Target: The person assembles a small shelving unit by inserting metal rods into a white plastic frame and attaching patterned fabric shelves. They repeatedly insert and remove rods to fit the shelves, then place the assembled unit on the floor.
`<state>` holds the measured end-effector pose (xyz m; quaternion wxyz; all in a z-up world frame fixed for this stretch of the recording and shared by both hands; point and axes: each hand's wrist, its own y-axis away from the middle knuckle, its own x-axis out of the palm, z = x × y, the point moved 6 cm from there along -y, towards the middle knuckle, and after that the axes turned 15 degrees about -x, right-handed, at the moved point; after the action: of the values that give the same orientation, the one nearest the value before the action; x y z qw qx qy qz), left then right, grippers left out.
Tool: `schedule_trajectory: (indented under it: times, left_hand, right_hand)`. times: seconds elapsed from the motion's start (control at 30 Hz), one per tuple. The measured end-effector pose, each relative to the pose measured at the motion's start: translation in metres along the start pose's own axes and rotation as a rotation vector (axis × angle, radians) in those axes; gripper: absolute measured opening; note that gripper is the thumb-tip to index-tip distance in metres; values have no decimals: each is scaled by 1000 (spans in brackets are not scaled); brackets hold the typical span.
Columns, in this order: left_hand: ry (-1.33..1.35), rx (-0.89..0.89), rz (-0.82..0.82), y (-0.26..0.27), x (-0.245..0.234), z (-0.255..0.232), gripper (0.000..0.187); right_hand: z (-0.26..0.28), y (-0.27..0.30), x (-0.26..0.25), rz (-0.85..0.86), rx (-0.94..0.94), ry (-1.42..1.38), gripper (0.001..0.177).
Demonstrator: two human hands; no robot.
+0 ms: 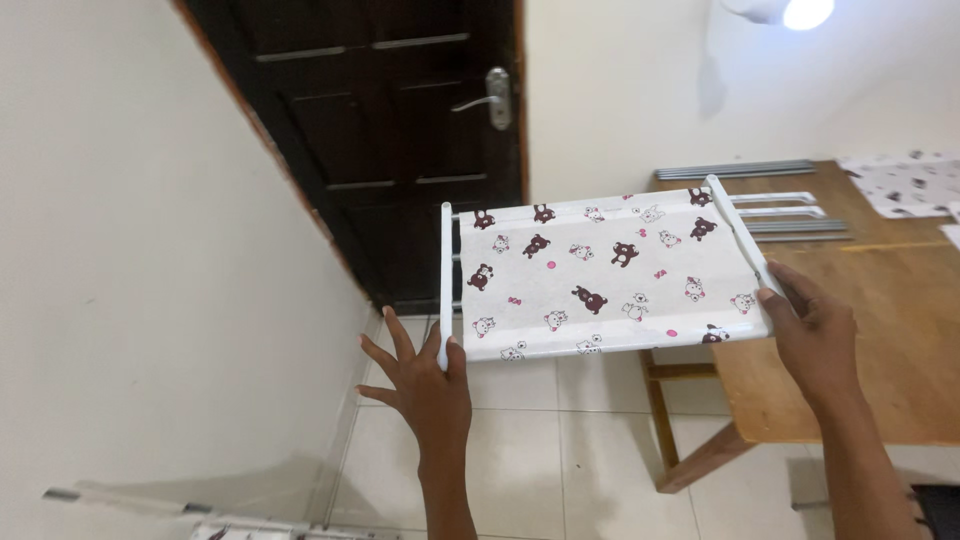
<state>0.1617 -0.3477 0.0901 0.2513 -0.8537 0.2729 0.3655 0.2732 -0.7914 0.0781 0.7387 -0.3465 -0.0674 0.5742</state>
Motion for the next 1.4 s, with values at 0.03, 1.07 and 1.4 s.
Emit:
schedule_trajectory:
  times: [0.03, 1.07, 1.4]
  left_hand:
    - [17, 31, 23, 2, 15, -20, 38]
    - [475, 140, 734, 195, 311, -392, 42]
    - [505, -101, 1094, 191, 465, -401, 39]
  right_hand:
    - [-8, -4, -19, -29, -12, -3, 42]
    - [-241, -52, -427, -251, 307, 451, 42]
    - [-390, -60, -433, -253, 527, 30, 59]
